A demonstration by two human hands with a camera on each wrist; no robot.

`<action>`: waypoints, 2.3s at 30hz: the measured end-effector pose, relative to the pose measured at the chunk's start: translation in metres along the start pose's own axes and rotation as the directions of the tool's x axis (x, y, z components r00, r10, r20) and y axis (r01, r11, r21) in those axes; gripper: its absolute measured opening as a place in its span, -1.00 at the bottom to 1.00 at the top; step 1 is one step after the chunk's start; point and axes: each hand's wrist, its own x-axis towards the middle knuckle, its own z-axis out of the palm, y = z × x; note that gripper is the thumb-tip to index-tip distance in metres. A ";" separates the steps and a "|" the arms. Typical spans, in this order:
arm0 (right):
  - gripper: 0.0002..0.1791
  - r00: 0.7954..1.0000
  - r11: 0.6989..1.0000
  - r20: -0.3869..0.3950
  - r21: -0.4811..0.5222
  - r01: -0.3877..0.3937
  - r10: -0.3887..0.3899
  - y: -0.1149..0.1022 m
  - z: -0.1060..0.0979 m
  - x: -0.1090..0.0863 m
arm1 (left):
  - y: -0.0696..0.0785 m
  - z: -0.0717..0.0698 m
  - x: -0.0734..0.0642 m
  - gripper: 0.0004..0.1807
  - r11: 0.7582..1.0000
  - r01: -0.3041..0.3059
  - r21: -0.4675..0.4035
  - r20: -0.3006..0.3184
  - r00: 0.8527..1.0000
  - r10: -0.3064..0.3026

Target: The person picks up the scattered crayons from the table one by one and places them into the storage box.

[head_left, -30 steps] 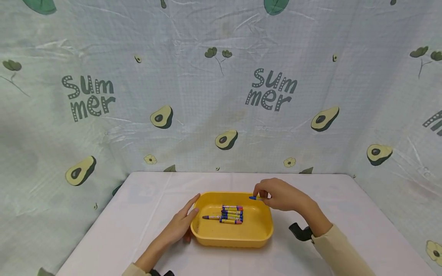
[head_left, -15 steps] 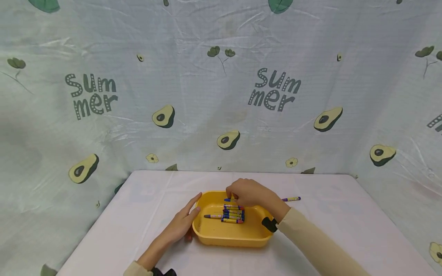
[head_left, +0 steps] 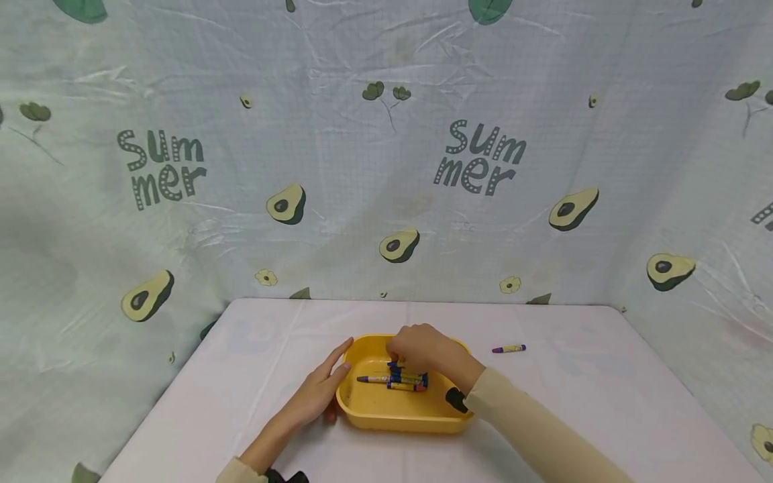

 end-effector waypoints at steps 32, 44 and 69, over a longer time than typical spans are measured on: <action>-0.80 0.963 0.874 -0.241 0.486 0.014 0.118 0.089 0.002 -0.117 | -0.004 -0.004 -0.008 -0.38 1.000 -0.017 -0.018 -0.008 1.000 0.017; -0.77 0.905 0.816 -0.273 0.564 -0.126 0.327 0.148 0.049 -0.130 | -0.004 -0.005 -0.008 -0.39 1.000 -0.014 -0.021 0.007 1.000 0.014; -0.73 0.887 0.767 -0.142 0.573 -0.289 0.440 0.155 0.082 -0.128 | -0.006 -0.005 -0.009 -0.37 1.000 -0.001 -0.013 0.020 1.000 0.002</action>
